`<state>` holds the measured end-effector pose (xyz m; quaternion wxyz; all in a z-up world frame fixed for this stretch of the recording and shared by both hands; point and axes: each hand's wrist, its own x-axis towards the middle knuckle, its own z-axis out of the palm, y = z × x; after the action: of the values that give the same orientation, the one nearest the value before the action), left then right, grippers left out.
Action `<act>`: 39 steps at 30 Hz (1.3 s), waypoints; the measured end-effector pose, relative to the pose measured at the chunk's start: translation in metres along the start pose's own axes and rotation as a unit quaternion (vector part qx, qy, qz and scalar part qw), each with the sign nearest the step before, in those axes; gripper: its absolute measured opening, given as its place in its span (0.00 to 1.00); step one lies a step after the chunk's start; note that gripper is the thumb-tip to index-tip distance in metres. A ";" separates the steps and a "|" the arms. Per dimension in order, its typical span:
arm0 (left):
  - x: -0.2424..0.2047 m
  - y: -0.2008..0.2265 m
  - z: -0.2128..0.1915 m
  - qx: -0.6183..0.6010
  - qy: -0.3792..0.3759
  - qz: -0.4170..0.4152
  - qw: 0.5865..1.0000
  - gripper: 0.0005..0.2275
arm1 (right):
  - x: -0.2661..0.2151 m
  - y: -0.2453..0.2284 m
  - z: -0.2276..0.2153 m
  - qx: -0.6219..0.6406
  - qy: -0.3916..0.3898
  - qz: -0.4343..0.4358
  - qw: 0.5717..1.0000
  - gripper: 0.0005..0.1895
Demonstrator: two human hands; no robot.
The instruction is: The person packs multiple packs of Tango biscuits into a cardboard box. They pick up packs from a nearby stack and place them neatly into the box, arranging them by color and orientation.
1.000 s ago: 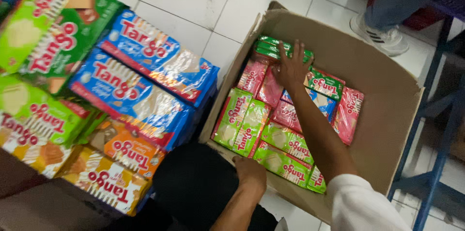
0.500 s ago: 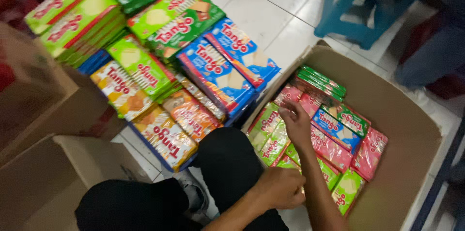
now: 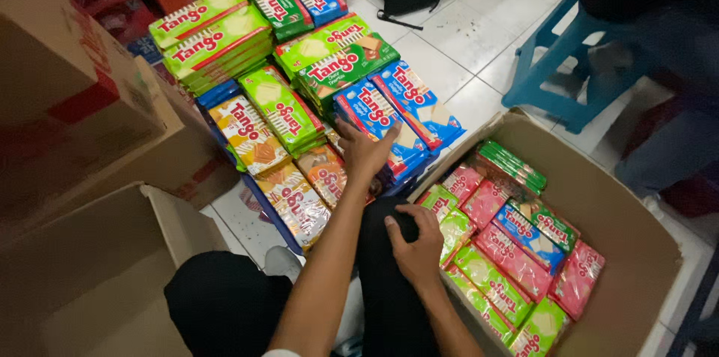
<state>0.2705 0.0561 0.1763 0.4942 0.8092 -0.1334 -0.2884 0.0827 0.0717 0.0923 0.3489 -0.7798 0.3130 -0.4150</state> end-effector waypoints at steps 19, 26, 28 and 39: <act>-0.064 -0.012 -0.046 -0.215 0.034 0.038 0.975 0.51 | -0.007 0.047 0.005 0.202 0.048 0.136 0.969 0.17; -0.110 -0.005 -0.020 -0.201 -0.044 0.114 0.972 0.54 | 0.050 0.012 -0.067 0.415 -0.048 0.243 0.875 0.37; -0.117 -0.007 0.001 -0.196 -0.096 0.166 0.962 0.57 | 0.063 0.006 -0.091 0.421 -0.120 0.210 0.874 0.47; -0.129 -0.028 0.109 -0.039 -0.337 0.094 0.936 0.44 | 0.047 0.071 -0.194 0.230 -0.067 0.341 0.909 0.49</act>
<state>0.1003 0.0554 0.1570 0.4764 0.6279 -0.3566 -0.5016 -0.0781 -0.0598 0.1355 0.6591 -0.5496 0.4314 -0.2782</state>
